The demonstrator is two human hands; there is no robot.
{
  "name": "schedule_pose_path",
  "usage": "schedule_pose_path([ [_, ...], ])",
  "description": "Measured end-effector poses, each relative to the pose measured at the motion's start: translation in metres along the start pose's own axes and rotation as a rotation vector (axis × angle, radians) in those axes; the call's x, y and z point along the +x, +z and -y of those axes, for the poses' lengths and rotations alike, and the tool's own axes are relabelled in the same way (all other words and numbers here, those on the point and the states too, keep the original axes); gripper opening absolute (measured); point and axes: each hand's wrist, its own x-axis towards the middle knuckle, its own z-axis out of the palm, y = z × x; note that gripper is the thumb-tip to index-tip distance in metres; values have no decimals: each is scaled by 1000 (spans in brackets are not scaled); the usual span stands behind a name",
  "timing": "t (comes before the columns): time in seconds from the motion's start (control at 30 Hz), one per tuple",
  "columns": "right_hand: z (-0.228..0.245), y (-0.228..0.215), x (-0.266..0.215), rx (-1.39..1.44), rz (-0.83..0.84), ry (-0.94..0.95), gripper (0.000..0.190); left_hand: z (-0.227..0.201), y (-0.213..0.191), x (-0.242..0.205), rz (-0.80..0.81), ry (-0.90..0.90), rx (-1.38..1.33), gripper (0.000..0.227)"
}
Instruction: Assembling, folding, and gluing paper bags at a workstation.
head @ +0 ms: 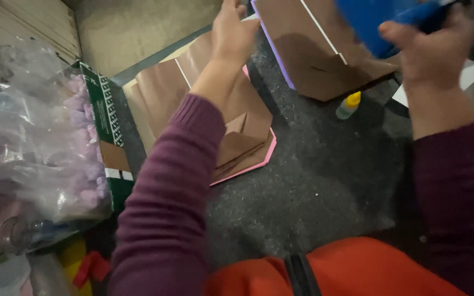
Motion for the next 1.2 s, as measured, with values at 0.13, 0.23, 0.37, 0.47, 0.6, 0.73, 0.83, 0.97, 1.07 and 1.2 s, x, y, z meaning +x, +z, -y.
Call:
schedule_pose_path([
  [0.13,-25,8,-6,-132,111,-41,43,-71,-101,-30,152,62,-270,30],
  [0.23,-42,12,-10,-318,169,-173,39,-116,-166,-62,309,-58,-291,15],
  [0.37,-75,7,-16,-518,194,-63,44,-142,-215,-106,348,-150,-42,23],
  [0.47,-72,4,-15,-500,196,-86,51,-128,-228,-141,414,-202,87,17],
  [0.6,-80,-2,-10,-521,208,-99,61,-112,-232,-181,399,34,284,21],
  [0.73,-65,-11,-7,-892,217,-330,70,-121,-229,-210,447,-4,410,35],
  [0.83,-189,-70,-9,-701,350,-241,42,-127,-225,-229,352,37,325,27],
  [0.97,-183,-102,-12,-660,480,138,28,-140,-218,-251,311,170,297,6],
  [1.07,-33,-51,-29,-807,600,116,20,-150,-215,-260,401,381,384,6],
  [1.2,-21,-36,-55,-701,603,112,52,-162,-212,-263,517,502,342,10],
])
